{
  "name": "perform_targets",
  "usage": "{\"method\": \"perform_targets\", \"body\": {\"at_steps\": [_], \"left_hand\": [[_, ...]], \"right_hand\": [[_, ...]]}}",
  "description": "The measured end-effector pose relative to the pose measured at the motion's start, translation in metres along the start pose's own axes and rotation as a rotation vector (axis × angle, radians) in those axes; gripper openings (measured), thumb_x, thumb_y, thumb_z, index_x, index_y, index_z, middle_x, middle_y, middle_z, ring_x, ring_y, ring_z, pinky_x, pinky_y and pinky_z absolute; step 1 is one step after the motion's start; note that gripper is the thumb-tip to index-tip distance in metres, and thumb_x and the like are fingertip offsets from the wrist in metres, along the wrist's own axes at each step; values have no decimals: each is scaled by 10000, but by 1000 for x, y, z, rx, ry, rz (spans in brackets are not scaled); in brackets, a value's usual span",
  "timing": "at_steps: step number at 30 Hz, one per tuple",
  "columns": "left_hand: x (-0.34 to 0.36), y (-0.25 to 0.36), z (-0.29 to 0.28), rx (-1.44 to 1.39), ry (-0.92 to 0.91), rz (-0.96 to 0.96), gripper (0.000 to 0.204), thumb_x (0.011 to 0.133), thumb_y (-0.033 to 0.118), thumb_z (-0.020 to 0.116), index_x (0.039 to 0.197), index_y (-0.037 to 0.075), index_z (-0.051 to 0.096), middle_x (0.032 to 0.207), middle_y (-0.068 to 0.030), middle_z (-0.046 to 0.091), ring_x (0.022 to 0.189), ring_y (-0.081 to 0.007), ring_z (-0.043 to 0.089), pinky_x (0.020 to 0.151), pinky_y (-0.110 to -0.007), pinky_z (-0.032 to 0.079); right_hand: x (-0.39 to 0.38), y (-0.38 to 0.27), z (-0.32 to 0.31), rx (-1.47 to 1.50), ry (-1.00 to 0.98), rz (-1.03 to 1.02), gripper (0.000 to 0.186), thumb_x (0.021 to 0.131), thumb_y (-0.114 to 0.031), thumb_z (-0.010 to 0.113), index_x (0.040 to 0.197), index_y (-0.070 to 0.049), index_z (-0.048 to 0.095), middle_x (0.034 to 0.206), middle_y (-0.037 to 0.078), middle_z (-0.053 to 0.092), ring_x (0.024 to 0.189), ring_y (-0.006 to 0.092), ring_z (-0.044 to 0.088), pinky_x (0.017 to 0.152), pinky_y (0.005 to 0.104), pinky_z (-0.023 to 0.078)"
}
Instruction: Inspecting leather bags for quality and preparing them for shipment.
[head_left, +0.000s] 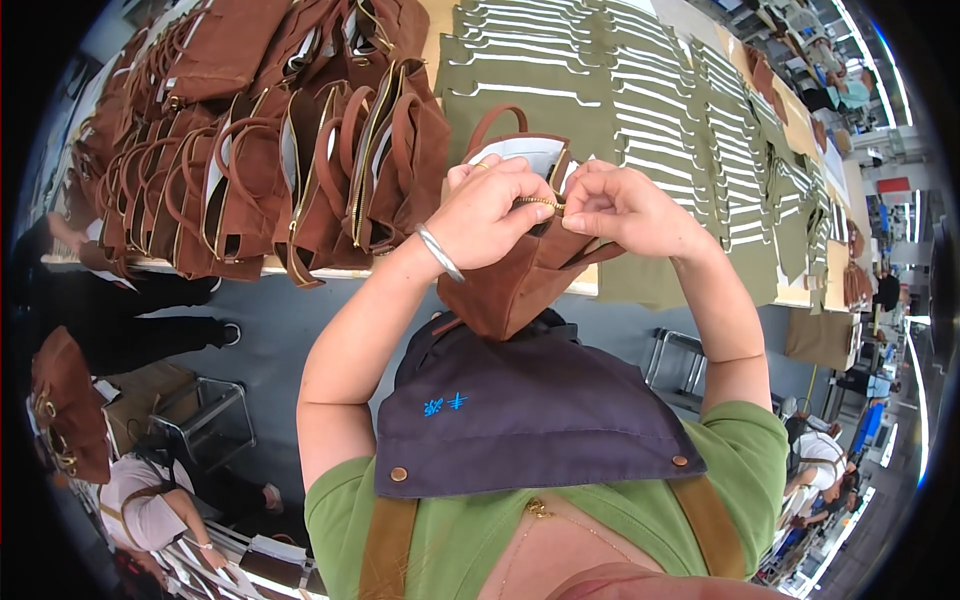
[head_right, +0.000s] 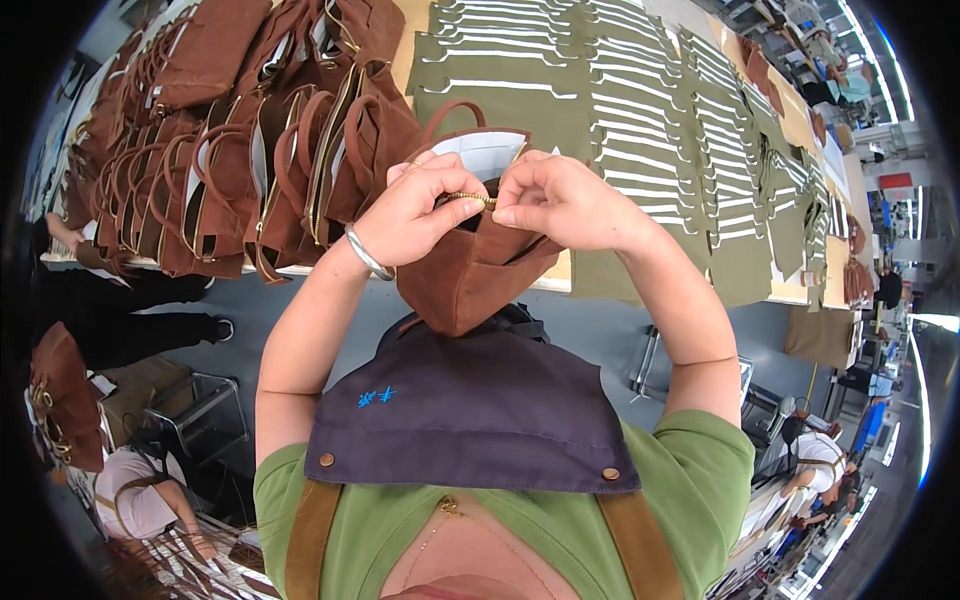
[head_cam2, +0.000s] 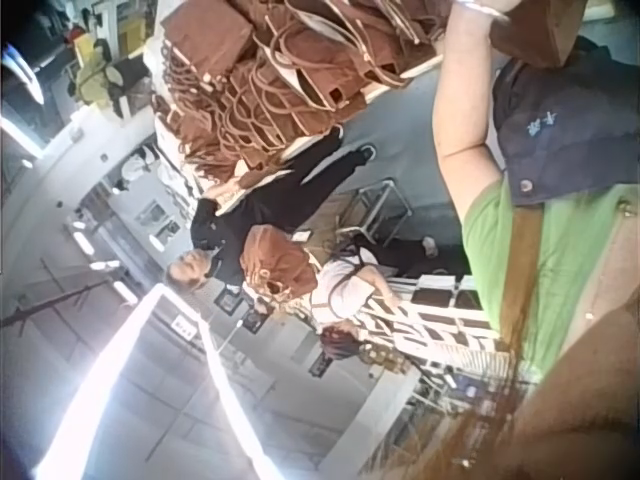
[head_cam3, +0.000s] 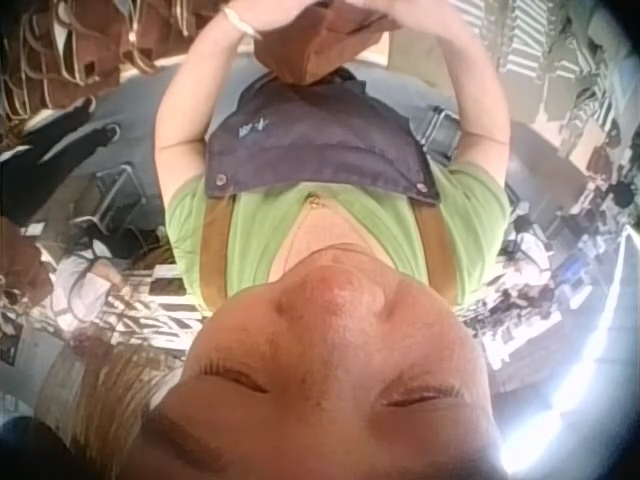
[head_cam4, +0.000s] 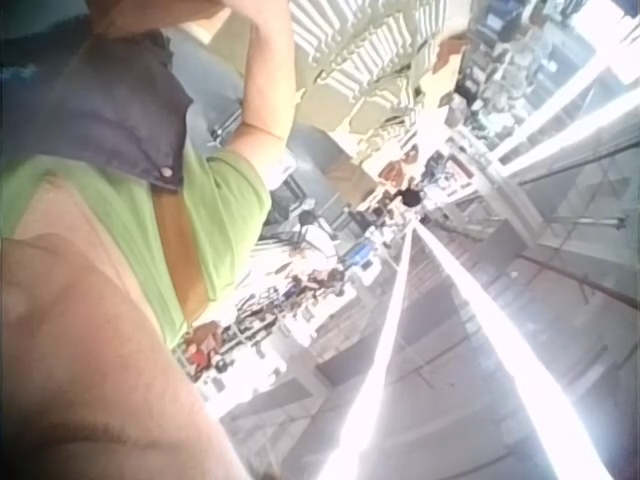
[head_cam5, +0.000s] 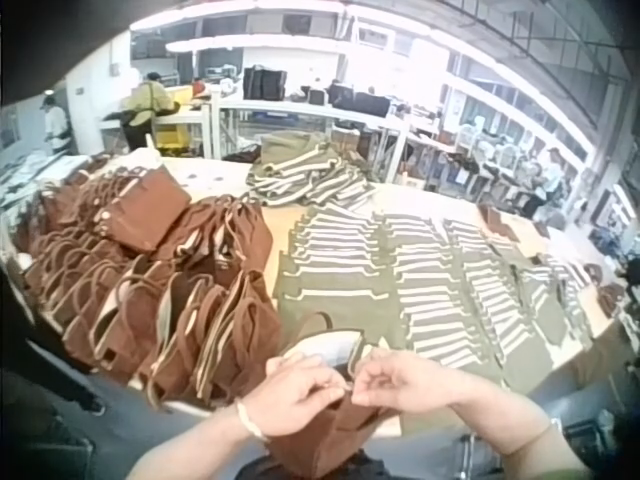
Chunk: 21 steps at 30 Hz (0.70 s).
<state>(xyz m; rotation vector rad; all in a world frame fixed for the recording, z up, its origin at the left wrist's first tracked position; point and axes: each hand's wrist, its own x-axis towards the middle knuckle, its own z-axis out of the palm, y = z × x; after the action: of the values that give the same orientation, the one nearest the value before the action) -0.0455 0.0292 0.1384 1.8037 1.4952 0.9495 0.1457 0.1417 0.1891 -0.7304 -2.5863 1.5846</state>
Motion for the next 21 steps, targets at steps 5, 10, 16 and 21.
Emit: {"method": "perform_targets", "body": {"at_steps": [5, 10, 16, 21], "left_hand": [[0, 1, 0, 4, -3, -2, 105, 907, 196, 601, 906, 109, 661, 861, -7, 539, 966, -191, 497, 900, -374, 297], [0, 1, 1, -20, 23, 29, 107, 900, 183, 605, 898, 89, 655, 852, -13, 548, 945, -207, 506, 892, -380, 335], [-2, 0, 1, -26, 44, 64, 96, 892, 169, 624, 901, 80, 658, 836, -16, 560, 902, -215, 518, 858, -375, 367], [-6, 3, 3, -10, 68, 74, 100, 895, 186, 626, 900, 92, 661, 834, -5, 552, 907, -200, 507, 876, -378, 339]], "right_hand": [[0, -10, -1, -62, -34, 90, 125, 856, -115, 698, 811, -27, 622, 931, 16, 526, 830, 121, 503, 724, 270, 430], [-2, -8, 1, -75, 21, 79, 144, 848, -141, 706, 825, -22, 630, 891, 47, 553, 797, 151, 543, 702, 293, 466], [-5, -3, 6, -85, 80, 19, 169, 850, -179, 706, 853, -24, 637, 846, 77, 579, 768, 185, 579, 691, 320, 495], [-7, -4, 5, -58, 65, 14, 167, 861, -176, 694, 870, -24, 625, 866, 77, 562, 778, 179, 574, 699, 315, 494]]}}
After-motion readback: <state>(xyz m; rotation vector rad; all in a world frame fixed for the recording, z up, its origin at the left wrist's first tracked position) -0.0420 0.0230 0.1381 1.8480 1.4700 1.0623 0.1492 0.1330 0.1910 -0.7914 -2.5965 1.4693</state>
